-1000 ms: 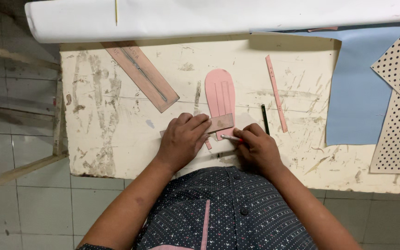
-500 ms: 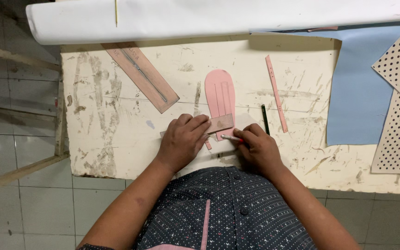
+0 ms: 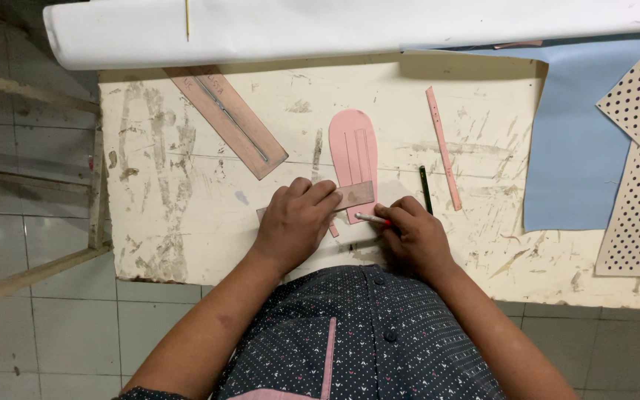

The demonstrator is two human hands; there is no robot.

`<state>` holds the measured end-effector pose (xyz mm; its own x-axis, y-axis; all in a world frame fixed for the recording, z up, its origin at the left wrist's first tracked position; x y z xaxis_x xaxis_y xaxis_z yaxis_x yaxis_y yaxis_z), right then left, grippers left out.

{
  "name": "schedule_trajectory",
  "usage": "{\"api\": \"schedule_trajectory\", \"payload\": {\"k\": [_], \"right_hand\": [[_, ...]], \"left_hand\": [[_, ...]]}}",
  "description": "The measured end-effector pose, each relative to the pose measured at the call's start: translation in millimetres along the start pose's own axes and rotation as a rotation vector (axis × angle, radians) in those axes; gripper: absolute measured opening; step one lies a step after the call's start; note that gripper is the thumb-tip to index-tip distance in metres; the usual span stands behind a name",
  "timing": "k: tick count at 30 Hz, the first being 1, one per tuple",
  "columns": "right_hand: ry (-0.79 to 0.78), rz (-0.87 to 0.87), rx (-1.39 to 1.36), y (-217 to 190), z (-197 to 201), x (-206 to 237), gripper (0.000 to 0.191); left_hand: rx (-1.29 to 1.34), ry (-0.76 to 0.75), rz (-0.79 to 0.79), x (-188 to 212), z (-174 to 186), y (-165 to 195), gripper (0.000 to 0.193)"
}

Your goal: The person searches through a cluttered drawer, then moves to a work table to measure and mark a pink paper template using a ruler and pencil. The person draws multiple parallel lines on the template.

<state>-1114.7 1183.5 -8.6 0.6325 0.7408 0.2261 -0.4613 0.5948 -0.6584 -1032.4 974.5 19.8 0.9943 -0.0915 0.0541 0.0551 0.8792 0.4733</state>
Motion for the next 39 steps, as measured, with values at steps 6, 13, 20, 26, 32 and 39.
{"api": "schedule_trajectory", "payload": {"k": [6, 13, 20, 26, 32, 39], "right_hand": [[0.009, -0.001, -0.007, -1.9, 0.9, -0.8, 0.025], [0.006, 0.007, -0.014, -2.0, 1.2, -1.0, 0.025], [0.006, -0.011, -0.011, -2.5, 0.4, -0.7, 0.024], [0.006, 0.003, -0.006, -3.1, 1.4, -1.2, 0.025], [0.0, -0.002, -0.015, -1.8, 1.0, -1.2, 0.025], [-0.008, -0.023, -0.008, -1.8, 0.2, -1.5, 0.025]], "left_hand": [[-0.049, -0.013, -0.005, -1.6, -0.4, 1.5, 0.028], [-0.036, -0.011, -0.003, -1.2, -0.8, 1.3, 0.029], [-0.031, -0.01, 0.0, -1.1, -2.1, 0.8, 0.028], [-0.043, 0.0, -0.002, -2.1, -2.3, 1.3, 0.027], [-0.048, -0.016, -0.006, -2.7, -2.5, 1.2, 0.028], [-0.041, -0.015, -0.001, -2.2, -1.1, 3.2, 0.03]]}}
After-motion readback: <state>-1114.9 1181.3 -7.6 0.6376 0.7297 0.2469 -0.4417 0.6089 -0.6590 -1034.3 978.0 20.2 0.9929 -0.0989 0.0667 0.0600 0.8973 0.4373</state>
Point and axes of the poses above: each hand's wrist, its own x-axis away from the middle knuckle, its own z-axis out of the back of the hand, y = z × x, the point moved 3 cm from there along -x, towards the middle knuckle, and after that the axes turned 9 degrees about -y, right-handed, at the moved point
